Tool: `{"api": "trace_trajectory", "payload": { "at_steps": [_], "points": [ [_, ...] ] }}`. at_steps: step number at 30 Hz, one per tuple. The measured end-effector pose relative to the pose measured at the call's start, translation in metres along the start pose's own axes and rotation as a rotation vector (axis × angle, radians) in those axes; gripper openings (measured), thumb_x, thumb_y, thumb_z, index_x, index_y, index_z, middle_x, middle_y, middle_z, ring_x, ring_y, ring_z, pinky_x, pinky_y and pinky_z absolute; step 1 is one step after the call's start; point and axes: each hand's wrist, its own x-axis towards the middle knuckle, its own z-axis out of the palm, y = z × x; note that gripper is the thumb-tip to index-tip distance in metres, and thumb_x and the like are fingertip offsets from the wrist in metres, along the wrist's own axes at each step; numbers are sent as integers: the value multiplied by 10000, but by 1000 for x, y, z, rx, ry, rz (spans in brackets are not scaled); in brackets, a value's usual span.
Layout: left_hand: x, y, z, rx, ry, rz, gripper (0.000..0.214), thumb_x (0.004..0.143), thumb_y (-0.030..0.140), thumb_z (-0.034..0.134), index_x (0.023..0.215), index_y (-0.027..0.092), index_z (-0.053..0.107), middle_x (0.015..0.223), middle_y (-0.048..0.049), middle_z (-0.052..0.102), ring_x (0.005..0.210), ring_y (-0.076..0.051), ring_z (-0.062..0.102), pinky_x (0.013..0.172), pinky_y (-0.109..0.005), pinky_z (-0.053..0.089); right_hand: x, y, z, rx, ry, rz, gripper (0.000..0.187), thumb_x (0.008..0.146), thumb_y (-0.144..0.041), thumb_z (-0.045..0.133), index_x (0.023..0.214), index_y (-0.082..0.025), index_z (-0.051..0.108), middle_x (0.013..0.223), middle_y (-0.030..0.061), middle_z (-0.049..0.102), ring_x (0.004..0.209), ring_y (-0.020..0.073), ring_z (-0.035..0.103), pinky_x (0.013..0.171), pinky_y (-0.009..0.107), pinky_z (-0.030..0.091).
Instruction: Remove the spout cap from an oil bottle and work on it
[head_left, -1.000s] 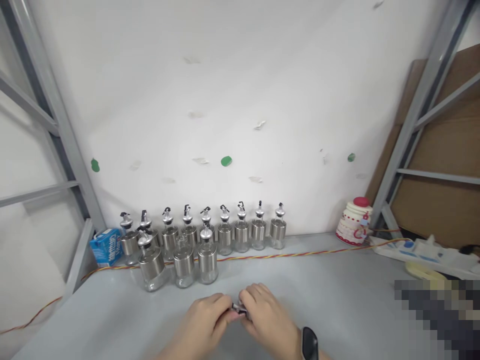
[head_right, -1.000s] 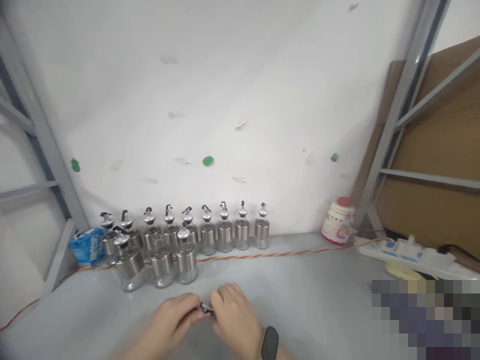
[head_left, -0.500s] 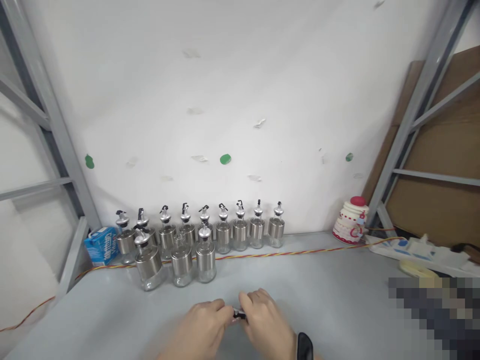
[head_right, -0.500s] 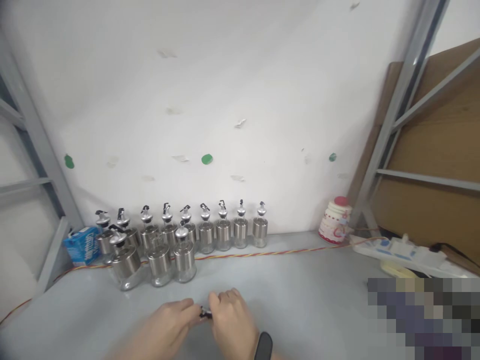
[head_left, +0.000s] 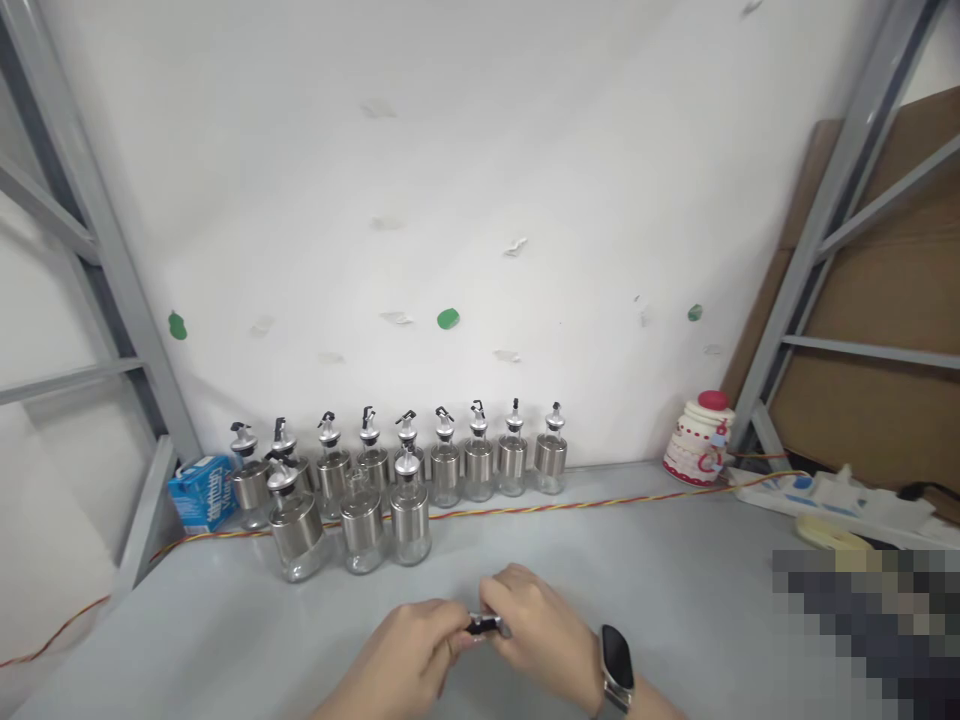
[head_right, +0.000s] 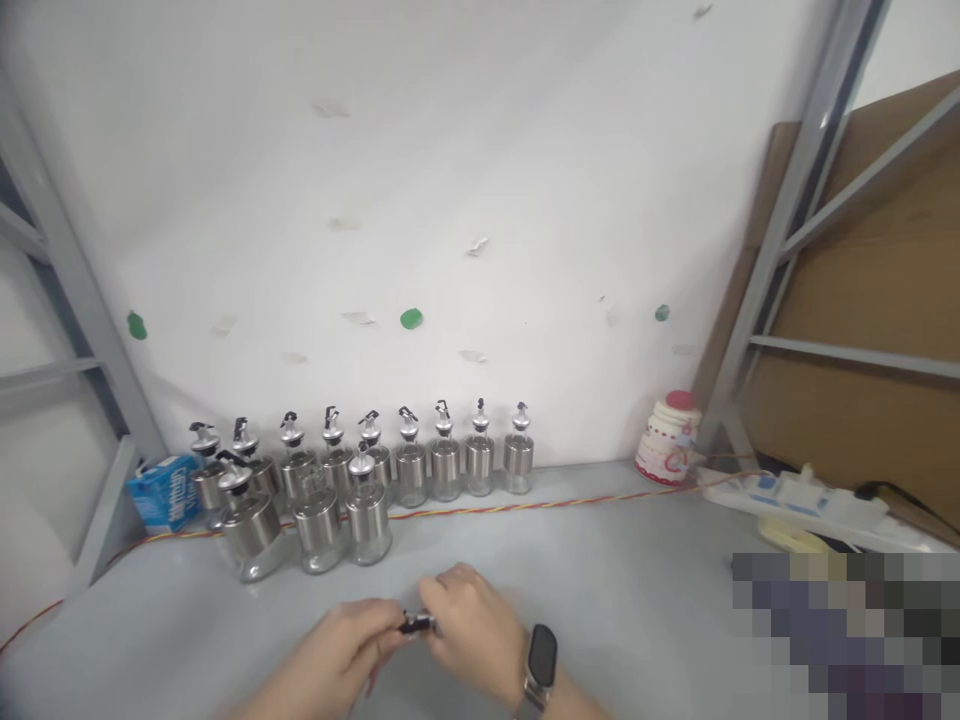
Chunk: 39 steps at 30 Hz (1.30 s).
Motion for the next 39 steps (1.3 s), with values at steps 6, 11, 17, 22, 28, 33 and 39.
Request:
{"api": "trace_trajectory", "payload": {
  "at_steps": [6, 11, 17, 22, 28, 33, 39],
  "points": [
    [1, 3, 0, -98, 20, -63, 325, 849, 304, 345, 568, 193, 465, 501, 48, 464, 542, -104, 472, 551, -174, 329, 2, -4, -5, 0, 7, 25, 109, 715, -82, 520, 724, -189, 503, 716, 2, 591, 720, 153, 521, 617, 209, 346],
    [5, 2, 6, -262, 56, -147, 351, 853, 303, 323, 528, 197, 400, 419, 71, 389, 440, -88, 420, 506, -170, 324, 1, -8, -9, -13, 23, 88, 105, 709, -90, 524, 719, -190, 495, 685, -1, 588, 677, 156, 533, 568, 211, 330],
    [4, -2, 2, -209, 4, -168, 269, 816, 288, 391, 581, 197, 483, 425, 79, 416, 453, -88, 463, 497, -162, 332, 0, -4, 3, -55, 47, 54, 102, 700, -106, 558, 735, -184, 503, 709, 2, 603, 708, 160, 542, 607, 223, 337],
    [3, -13, 7, -360, -81, -356, 141, 733, 274, 470, 655, 182, 544, 373, 91, 416, 368, -87, 448, 416, -170, 337, 2, -5, 12, -189, 70, -45, 94, 696, -155, 578, 719, -192, 495, 669, 2, 601, 650, 165, 547, 643, 264, 342],
    [5, -17, -1, -555, -198, -525, 242, 572, 363, 632, 669, 154, 554, 355, 87, 455, 294, -70, 387, 319, -166, 287, 2, -16, 20, -348, 240, -107, 144, 742, -112, 527, 652, -193, 448, 588, 3, 558, 577, 171, 529, 684, 320, 314],
    [7, -20, -1, -506, -178, -561, 241, 583, 341, 624, 714, 153, 553, 310, 103, 412, 272, -73, 362, 294, -165, 279, 4, -18, 36, -379, 392, -82, 176, 737, -96, 519, 622, -195, 430, 525, -11, 522, 507, 163, 489, 656, 324, 282],
    [-1, -15, -15, -598, -280, -437, 305, 750, 394, 450, 761, 149, 631, 423, 51, 490, 336, -61, 406, 353, -160, 326, 5, -8, 22, -279, 244, -172, 145, 747, -214, 567, 653, -192, 458, 590, -25, 539, 566, 136, 481, 644, 289, 255]
  ]
}}
